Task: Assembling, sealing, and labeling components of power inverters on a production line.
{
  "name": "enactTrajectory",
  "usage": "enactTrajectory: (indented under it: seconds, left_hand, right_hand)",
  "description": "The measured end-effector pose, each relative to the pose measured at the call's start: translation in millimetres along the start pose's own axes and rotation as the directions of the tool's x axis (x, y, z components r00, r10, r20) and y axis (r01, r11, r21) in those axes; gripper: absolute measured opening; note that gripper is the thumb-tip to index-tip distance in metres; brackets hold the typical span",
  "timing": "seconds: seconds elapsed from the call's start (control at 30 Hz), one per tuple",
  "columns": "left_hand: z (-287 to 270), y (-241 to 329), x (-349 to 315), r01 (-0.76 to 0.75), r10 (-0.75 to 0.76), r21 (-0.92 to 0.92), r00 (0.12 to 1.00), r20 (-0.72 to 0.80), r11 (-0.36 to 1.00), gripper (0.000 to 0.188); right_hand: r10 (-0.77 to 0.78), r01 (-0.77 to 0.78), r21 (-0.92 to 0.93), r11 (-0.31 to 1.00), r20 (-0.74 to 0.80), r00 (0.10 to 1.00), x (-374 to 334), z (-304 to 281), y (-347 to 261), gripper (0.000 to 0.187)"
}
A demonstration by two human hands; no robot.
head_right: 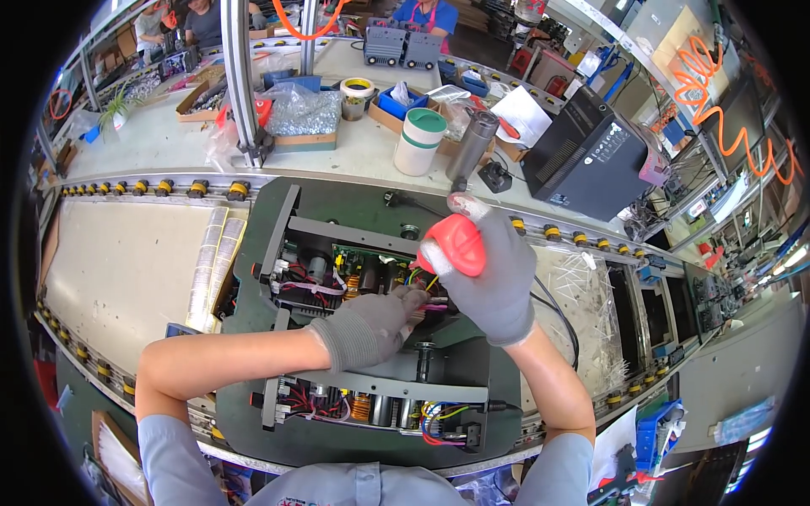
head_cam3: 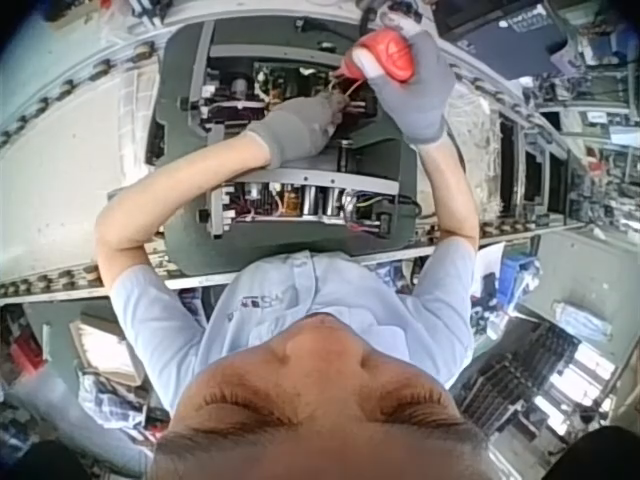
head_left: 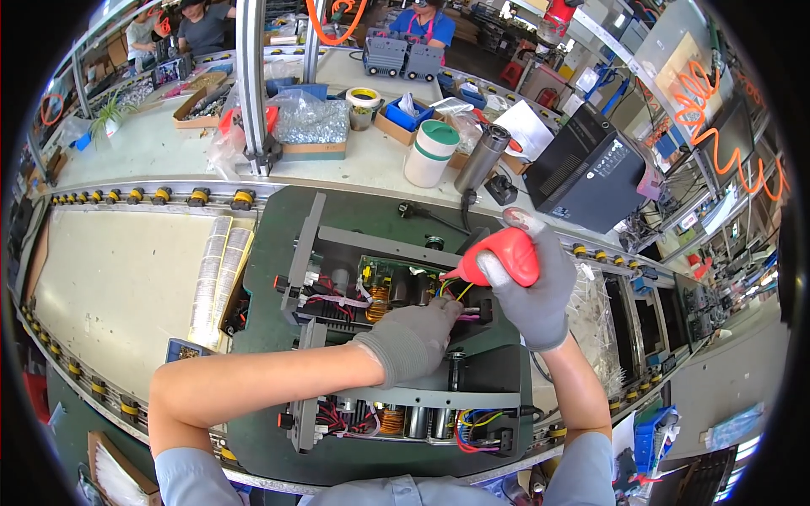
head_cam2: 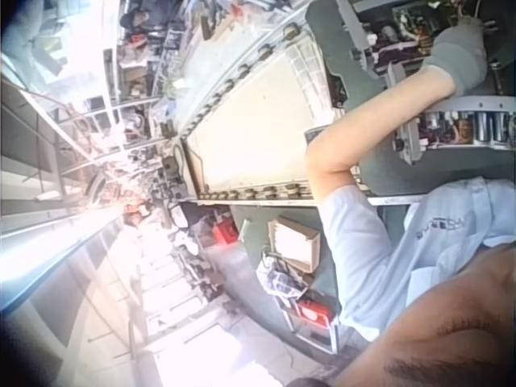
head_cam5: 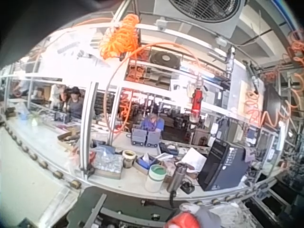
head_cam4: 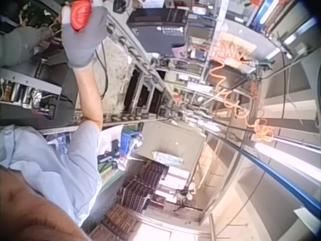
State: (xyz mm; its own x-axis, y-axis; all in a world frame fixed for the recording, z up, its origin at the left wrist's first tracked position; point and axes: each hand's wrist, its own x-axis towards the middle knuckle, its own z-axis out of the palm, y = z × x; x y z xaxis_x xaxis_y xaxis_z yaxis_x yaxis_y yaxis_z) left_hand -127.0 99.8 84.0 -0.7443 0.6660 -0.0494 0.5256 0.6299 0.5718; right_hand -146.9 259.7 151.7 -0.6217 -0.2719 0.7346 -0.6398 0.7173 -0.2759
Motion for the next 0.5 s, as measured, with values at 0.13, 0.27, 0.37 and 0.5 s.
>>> enactTrajectory:
  seconds: [0.13, 0.27, 0.37, 0.5]
  left_hand:
    - [-0.8, 1.5, 0.2, -0.012, 0.012, -0.007, 1.0, 0.008, 1.0, 0.047]
    - [0.2, 3.4, 0.5, -0.014, 0.014, -0.006, 1.0, 0.023, 1.0, 0.048]
    - [19.0, -12.8, 3.9, -0.078, 0.08, 0.028, 0.995, -0.057, 0.997, 0.046]
    - [-4.8, -4.3, -18.0, -0.083, 0.097, 0.147, 0.991, -0.091, 0.986, 0.039]
  right_hand:
    - [-0.01, 0.01, -0.004, 1.0, -0.001, 1.0, -0.7, -2.0, 0.6, 0.046]
    - [-0.03, 0.031, -0.05, 0.998, 0.006, 1.0, 0.8, -4.1, -5.4, 0.045]
    - [-0.036, 0.037, -0.06, 0.997, 0.027, 0.999, 2.0, 2.2, -9.4, 0.045]
    - [0.011, -0.01, 0.036, 0.999, -0.037, 0.999, 9.0, 10.2, -10.4, 0.045]
